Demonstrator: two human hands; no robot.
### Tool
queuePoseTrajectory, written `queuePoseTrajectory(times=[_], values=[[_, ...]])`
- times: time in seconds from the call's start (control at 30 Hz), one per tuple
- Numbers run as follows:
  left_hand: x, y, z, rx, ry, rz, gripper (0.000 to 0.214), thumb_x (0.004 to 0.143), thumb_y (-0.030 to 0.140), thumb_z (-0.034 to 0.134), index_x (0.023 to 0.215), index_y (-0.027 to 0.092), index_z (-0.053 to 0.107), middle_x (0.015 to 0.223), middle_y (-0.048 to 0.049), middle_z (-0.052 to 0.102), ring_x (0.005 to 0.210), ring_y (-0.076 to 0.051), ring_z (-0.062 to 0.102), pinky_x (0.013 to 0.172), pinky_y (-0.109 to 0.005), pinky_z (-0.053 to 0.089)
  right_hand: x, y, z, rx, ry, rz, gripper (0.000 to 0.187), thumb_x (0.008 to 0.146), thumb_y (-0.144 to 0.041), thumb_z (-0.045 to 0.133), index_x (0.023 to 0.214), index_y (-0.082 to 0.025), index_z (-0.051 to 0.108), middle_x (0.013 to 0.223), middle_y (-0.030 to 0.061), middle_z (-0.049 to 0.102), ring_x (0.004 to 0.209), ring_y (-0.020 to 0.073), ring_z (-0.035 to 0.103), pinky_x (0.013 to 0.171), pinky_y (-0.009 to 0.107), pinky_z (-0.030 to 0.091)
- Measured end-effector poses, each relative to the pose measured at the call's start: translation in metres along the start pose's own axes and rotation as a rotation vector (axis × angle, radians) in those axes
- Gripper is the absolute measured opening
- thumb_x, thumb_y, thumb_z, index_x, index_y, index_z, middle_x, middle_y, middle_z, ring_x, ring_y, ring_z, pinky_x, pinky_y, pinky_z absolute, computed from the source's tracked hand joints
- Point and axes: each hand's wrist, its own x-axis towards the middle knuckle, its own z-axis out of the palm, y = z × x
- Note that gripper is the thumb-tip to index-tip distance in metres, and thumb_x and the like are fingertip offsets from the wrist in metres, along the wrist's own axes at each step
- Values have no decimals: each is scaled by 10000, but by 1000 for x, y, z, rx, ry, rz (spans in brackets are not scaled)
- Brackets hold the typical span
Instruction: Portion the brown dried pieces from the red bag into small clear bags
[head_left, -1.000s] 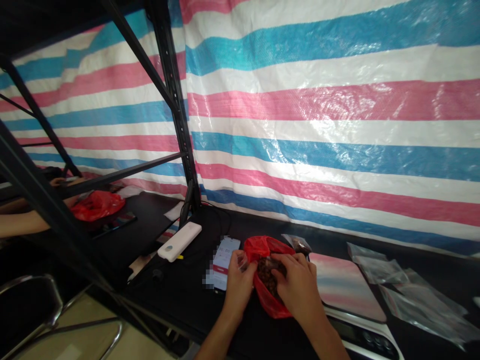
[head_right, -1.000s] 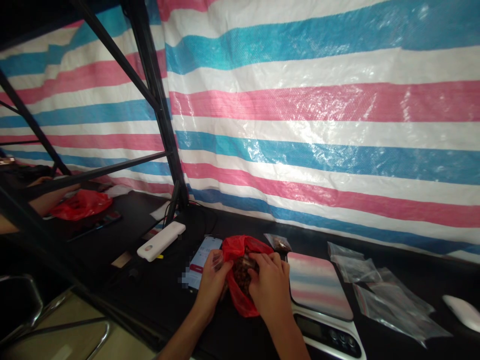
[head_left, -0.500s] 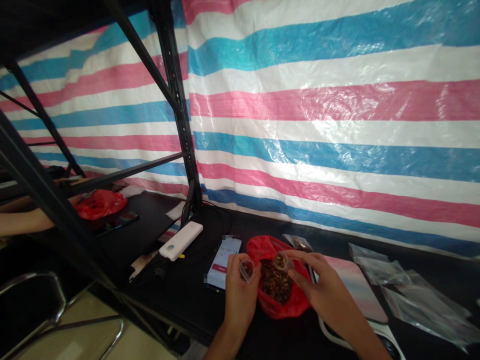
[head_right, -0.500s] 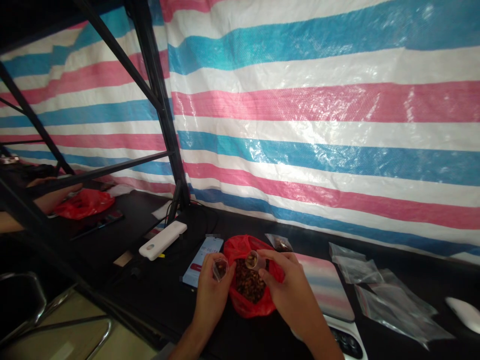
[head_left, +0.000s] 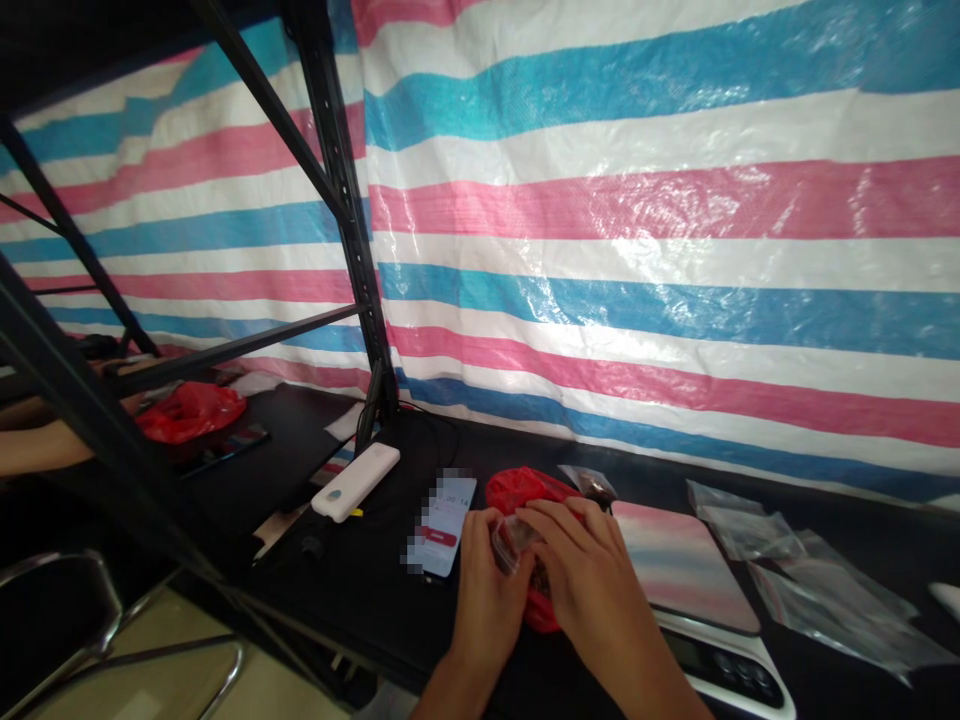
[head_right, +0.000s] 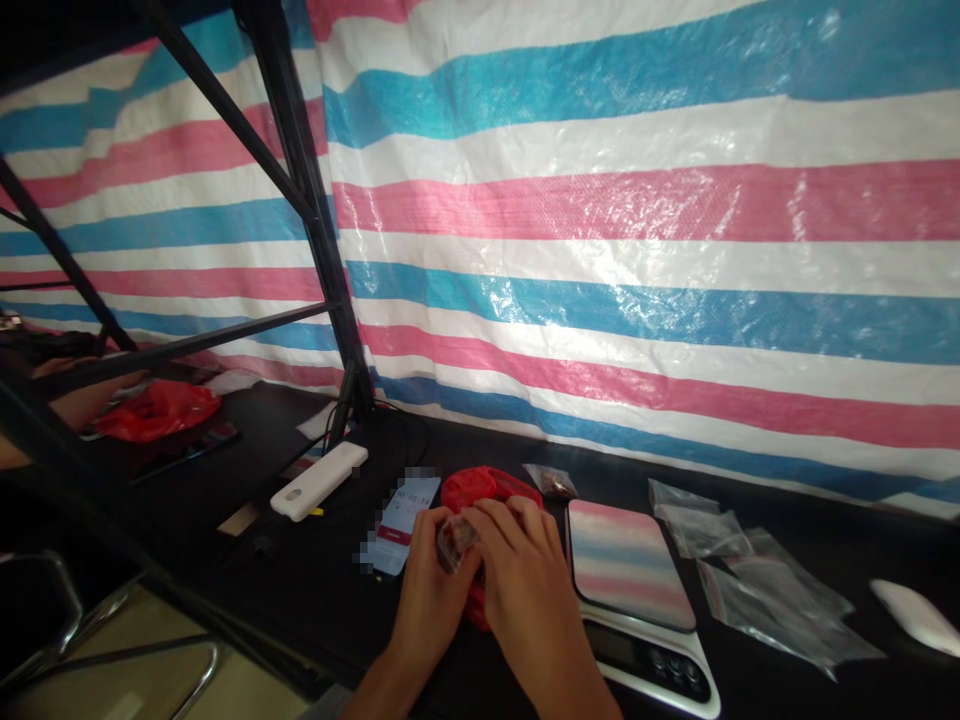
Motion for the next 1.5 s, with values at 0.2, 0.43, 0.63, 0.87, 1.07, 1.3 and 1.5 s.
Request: queuePoseTrajectory(times=[0.2, 0.43, 0.63, 0.87, 1.07, 1.3, 1.5], values=[[-1, -5, 0, 6, -18, -8, 291, 861, 224, 615, 1133, 213, 513, 1121, -78, 555, 1069, -246, 560, 993, -434, 461, 0, -2, 3, -13, -11, -12, 408, 925, -73, 538, 1258, -248, 697, 1275, 44, 720, 1134, 289, 566, 976, 467, 478], [-1, -8, 0, 44, 3, 2, 264, 869, 240, 613, 1115, 218, 518, 1084, -59, 551, 1016, -238, 562, 943, -423, 480, 1, 3, 0, 131, 10, 41, 337, 942, -118, 577, 1222, -257, 705, 1226, 49, 726, 1118, 257, 592, 998, 434, 505], [-1, -5, -2, 37, 0, 13, 252, 885, 246, 610, 1121, 220, 526, 1073, -60, 572, 1000, -234, 590, 925, -424, 502, 0, 4, -1, 79, 28, -67, 379, 962, -95, 527, 1254, -265, 699, 1270, 31, 723, 1122, 259, 594, 987, 434, 509], [-2, -2, -1, 77, -25, 43, 238, 884, 220, 587, 1116, 210, 533, 1081, -69, 567, 1026, -244, 589, 948, -456, 501, -2, 6, 3, 40, -14, -71, 411, 954, -80, 538, 1294, -252, 691, 1314, 34, 709, 1167, 263, 583, 1006, 436, 513], [-3, -3, -1, 86, -8, 56, 251, 885, 209, 590, 1129, 220, 533, 1089, -62, 581, 1045, -239, 592, 958, -445, 502, -4, 5, 3, 11, -7, -103, 453, 958, -62, 503, 1326, -266, 671, 1347, 22, 690, 1163, 270, 582, 996, 460, 520], [-3, -4, -1, 79, -4, 44, 256, 883, 210, 590, 1133, 222, 534, 1101, -66, 590, 1055, -240, 596, 967, -437, 498, -3, 3, 5, 26, -12, -84, 449, 955, -60, 498, 1314, -262, 676, 1333, 37, 695, 1161, 260, 593, 996, 459, 527], [-2, -4, -1, 64, -7, 39, 279, 867, 196, 594, 1138, 218, 529, 1111, -72, 588, 1067, -245, 590, 980, -445, 487, -2, 2, 3, 72, -1, -75, 422, 969, -93, 503, 1310, -271, 675, 1311, 42, 700, 1153, 254, 604, 989, 451, 529]])
